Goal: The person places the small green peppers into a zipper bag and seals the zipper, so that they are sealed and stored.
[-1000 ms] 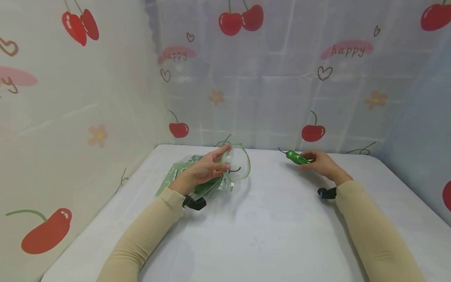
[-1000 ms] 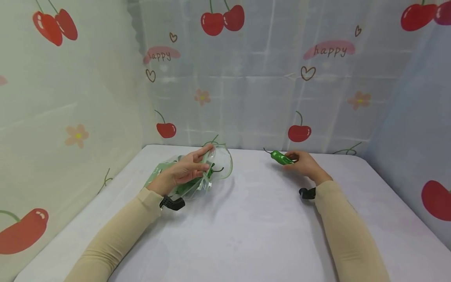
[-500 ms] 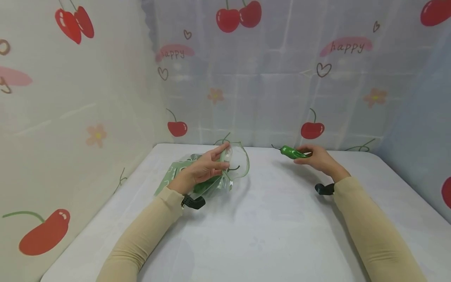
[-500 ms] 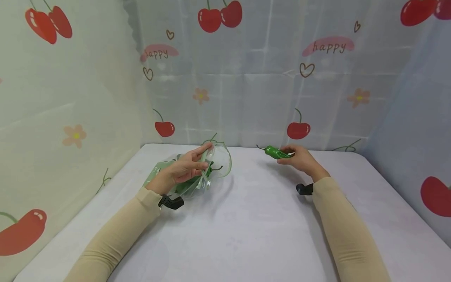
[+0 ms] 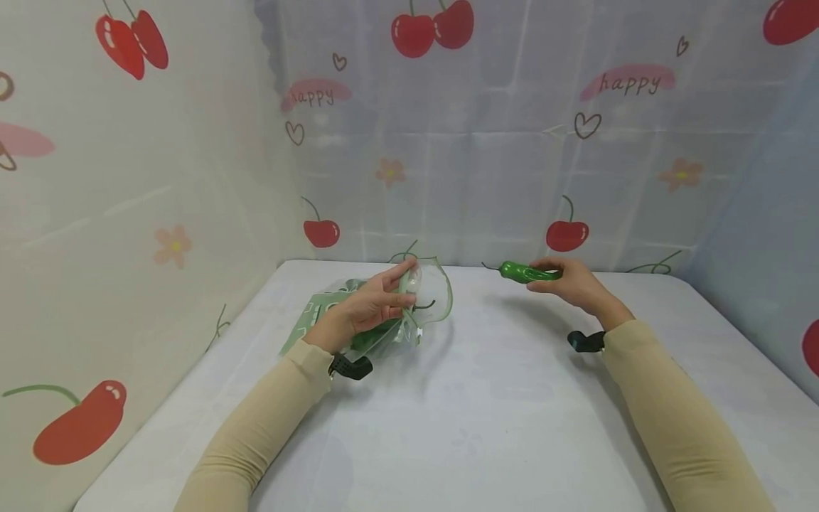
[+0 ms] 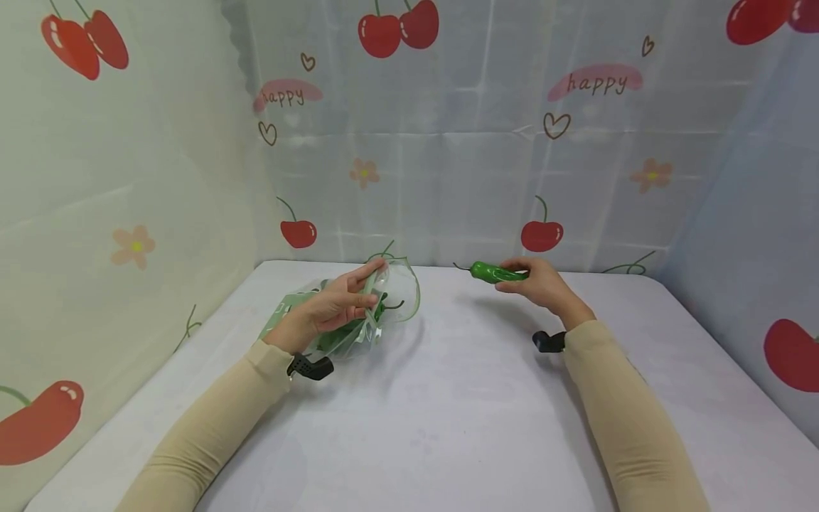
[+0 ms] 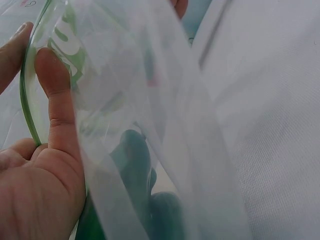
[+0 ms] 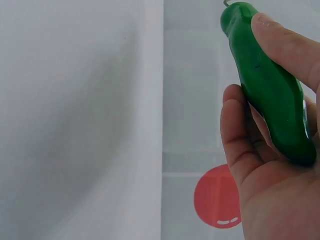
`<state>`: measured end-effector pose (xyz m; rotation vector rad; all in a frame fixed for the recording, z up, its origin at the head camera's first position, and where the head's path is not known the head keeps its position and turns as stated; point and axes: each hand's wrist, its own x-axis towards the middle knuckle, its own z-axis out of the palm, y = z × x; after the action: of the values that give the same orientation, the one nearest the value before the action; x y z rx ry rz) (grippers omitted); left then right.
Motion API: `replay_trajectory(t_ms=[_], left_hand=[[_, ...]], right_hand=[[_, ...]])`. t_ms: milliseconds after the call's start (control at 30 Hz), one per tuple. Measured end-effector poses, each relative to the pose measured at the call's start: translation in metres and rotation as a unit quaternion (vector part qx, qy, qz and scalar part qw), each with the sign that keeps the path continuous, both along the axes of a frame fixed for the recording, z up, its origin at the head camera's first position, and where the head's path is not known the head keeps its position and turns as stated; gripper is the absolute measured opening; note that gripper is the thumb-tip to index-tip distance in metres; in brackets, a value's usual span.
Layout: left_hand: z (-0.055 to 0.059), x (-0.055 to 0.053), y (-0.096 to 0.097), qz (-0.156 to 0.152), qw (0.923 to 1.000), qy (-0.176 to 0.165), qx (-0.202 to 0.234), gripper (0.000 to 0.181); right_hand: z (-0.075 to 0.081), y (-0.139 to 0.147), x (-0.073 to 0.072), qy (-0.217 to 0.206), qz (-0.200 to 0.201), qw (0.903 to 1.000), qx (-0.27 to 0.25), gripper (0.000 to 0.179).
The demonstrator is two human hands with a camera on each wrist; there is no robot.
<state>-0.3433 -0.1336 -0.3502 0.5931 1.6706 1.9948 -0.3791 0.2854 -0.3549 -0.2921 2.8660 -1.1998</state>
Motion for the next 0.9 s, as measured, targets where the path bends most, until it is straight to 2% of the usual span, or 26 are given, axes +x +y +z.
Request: replay_trajectory(t_ms=[300, 533, 900], left_hand=[[0.0, 0.0, 0.0, -0.004, 1.0, 0.002, 0.003, 0.088], [-0.001, 0.0, -0.001, -0.003, 1.0, 0.0, 0.003, 0.097], [0.0, 0.0, -0.001, -0.007, 1.0, 0.001, 0.002, 0.091]], right_hand=[[0.009, -0.013, 0.01, 0.025, 0.012, 0.9996, -0.006, 0.065], [0.012, -0.018, 0.013, 0.04, 0.025, 0.9988, -0.012, 0.063], [0.021, -0.033, 0.023, 0.063, 0.018, 0.9969, -0.045, 0.059]])
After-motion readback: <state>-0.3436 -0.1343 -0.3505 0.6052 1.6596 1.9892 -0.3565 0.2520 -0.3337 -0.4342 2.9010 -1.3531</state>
